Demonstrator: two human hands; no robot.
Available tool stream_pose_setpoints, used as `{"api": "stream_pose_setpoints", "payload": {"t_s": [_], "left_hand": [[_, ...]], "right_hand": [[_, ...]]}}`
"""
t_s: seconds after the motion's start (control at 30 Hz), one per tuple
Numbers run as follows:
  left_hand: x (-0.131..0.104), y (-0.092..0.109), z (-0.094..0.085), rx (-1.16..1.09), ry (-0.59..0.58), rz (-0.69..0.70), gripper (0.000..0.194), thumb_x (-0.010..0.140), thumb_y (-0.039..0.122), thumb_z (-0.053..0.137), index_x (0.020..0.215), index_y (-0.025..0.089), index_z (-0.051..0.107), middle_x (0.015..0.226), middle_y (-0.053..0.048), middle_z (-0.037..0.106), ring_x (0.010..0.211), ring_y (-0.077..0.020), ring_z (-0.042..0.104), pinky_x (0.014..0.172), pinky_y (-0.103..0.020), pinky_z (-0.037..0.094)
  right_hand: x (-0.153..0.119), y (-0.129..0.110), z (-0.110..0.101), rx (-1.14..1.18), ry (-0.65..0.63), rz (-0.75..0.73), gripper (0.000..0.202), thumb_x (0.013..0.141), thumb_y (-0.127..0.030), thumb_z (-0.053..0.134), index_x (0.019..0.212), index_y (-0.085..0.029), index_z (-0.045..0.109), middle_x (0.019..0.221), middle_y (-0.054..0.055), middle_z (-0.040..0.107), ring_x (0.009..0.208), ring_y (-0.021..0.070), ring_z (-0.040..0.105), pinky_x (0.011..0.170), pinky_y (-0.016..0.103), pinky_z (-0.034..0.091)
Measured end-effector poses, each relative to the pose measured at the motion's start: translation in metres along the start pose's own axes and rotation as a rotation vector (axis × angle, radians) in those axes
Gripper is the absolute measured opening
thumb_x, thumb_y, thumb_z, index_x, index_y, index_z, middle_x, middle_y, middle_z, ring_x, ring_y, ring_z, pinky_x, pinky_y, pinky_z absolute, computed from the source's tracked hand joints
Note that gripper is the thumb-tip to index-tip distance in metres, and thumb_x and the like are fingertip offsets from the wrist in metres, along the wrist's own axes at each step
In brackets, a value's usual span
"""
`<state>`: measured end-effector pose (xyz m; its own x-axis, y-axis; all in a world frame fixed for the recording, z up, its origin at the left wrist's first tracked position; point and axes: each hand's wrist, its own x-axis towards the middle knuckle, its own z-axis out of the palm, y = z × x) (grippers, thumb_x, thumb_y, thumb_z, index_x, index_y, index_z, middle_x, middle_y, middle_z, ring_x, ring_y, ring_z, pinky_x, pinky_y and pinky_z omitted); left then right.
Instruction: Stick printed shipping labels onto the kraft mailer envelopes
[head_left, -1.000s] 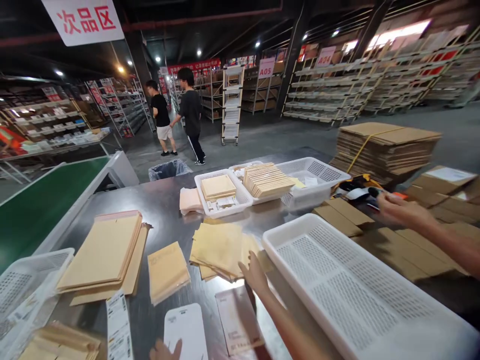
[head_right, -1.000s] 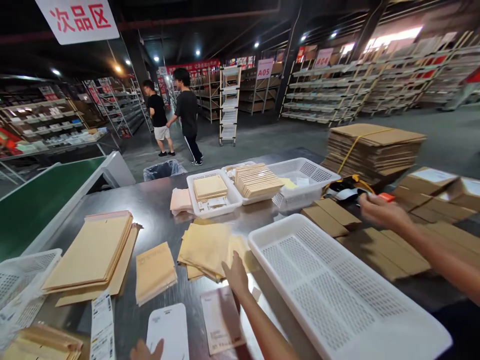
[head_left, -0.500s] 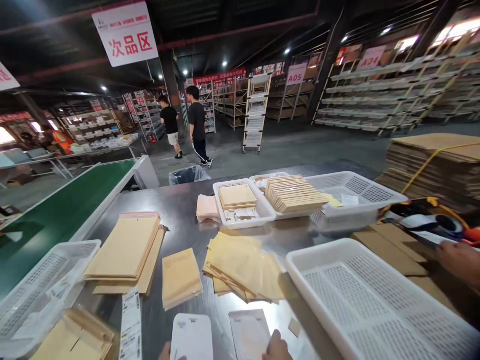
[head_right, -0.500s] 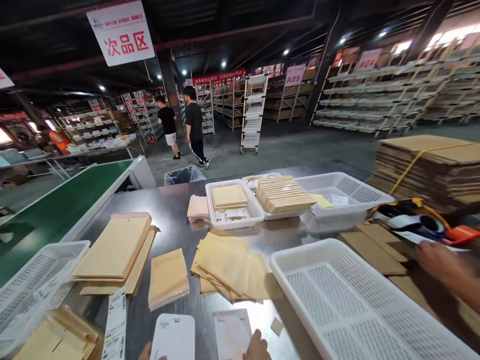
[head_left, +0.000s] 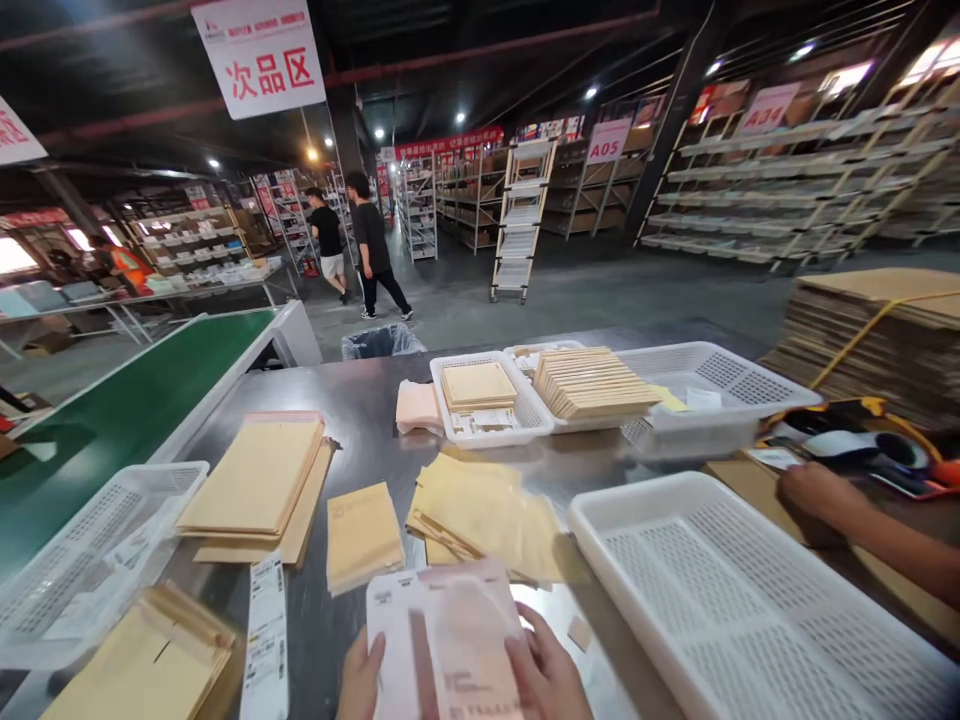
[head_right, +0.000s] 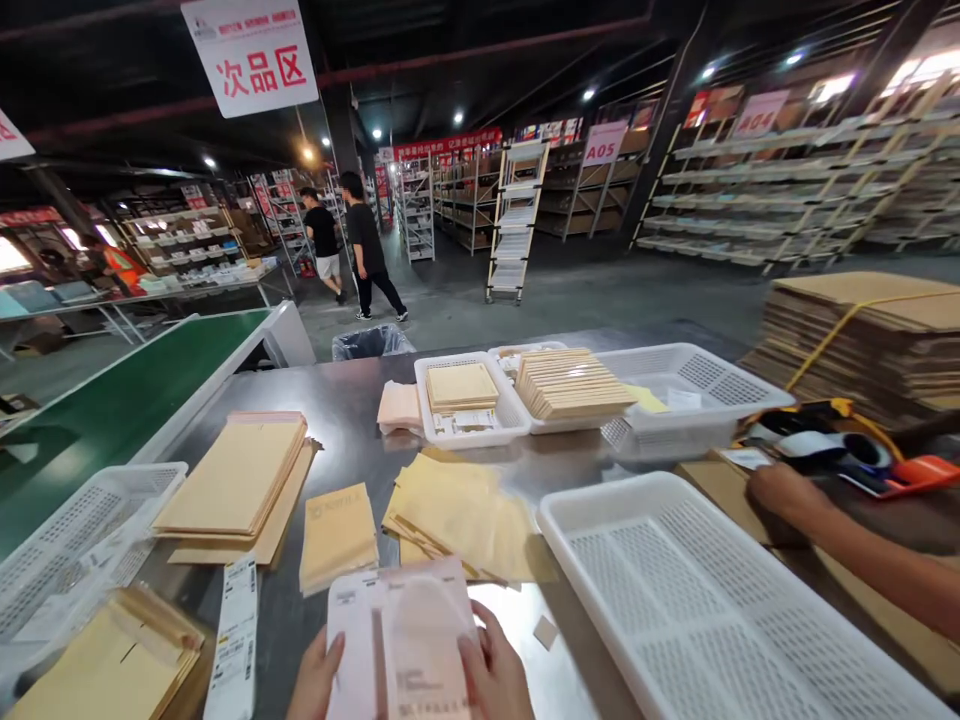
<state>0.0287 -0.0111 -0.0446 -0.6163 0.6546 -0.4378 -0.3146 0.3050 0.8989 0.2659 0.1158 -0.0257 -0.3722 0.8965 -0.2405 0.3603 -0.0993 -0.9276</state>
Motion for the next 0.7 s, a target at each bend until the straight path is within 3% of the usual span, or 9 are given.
{"api": "stream_pose_setpoints", "payload": {"t_s": [0.1,0.2,0.37,0.57,0.63,0.7], "left_hand": [[-0.026,0.022,0.042,-0.305,-0.09,-0.11,0.059,0.054,0.061,0.078,0.089,0.015,0.068,0.091,-0.014,0.076,0.095,-0.0334,0.07,0.088,-0.042,0.054],[-0.041,0.033,0.062,-0.339,-0.088,-0.144,0.058,0.058,0.063,0.076,0.086,0.013,0.066,0.081,-0.013,0.075,0.081,-0.0324,0.071,0.075,-0.042,0.056],[-0.045,0.03,0.062,-0.291,-0.067,-0.188,0.064,0.06,0.07,0.07,0.09,0.013,0.065,0.079,-0.013,0.075,0.084,-0.0307,0.071,0.073,-0.039,0.057],[-0.045,0.025,0.058,-0.078,-0.108,-0.136,0.063,0.053,0.06,0.08,0.091,0.012,0.064,0.078,-0.01,0.075,0.079,-0.0297,0.071,0.068,-0.036,0.057],[-0.044,0.022,0.056,-0.075,-0.089,-0.154,0.064,0.051,0.06,0.081,0.092,0.013,0.064,0.077,-0.009,0.075,0.079,-0.0299,0.071,0.068,-0.036,0.057],[-0.042,0.017,0.052,-0.105,-0.078,-0.188,0.066,0.05,0.06,0.082,0.093,0.013,0.063,0.077,-0.009,0.075,0.082,-0.0301,0.071,0.07,-0.037,0.057]], "right_hand": [[-0.004,-0.02,0.015,-0.054,-0.007,-0.01,0.029,0.07,-0.047,0.048,0.079,-0.021,0.058,0.072,0.004,0.064,0.072,0.025,0.061,0.066,0.034,0.047],[-0.009,-0.028,0.023,-0.263,0.069,0.019,0.02,0.07,-0.039,0.047,0.062,-0.021,0.05,0.064,0.001,0.056,0.063,0.018,0.052,0.06,0.029,0.038],[-0.018,-0.033,0.021,-0.485,0.035,0.105,0.019,0.076,-0.031,0.053,0.061,-0.021,0.049,0.063,-0.002,0.055,0.061,0.0142,0.048,0.056,0.025,0.027],[-0.022,-0.028,0.025,-0.538,0.026,0.038,0.01,0.077,-0.026,0.057,0.069,-0.02,0.055,0.072,0.0,0.061,0.068,0.0149,0.052,0.06,0.025,0.031],[-0.017,-0.021,0.024,-0.513,0.046,0.034,0.008,0.077,-0.028,0.059,0.081,-0.021,0.059,0.075,-0.001,0.062,0.068,0.015,0.055,0.062,0.025,0.034],[-0.005,-0.01,0.015,-0.532,0.12,0.073,0.018,0.082,-0.03,0.056,0.097,-0.022,0.06,0.085,-0.001,0.065,0.072,0.0153,0.059,0.066,0.025,0.039]]}}
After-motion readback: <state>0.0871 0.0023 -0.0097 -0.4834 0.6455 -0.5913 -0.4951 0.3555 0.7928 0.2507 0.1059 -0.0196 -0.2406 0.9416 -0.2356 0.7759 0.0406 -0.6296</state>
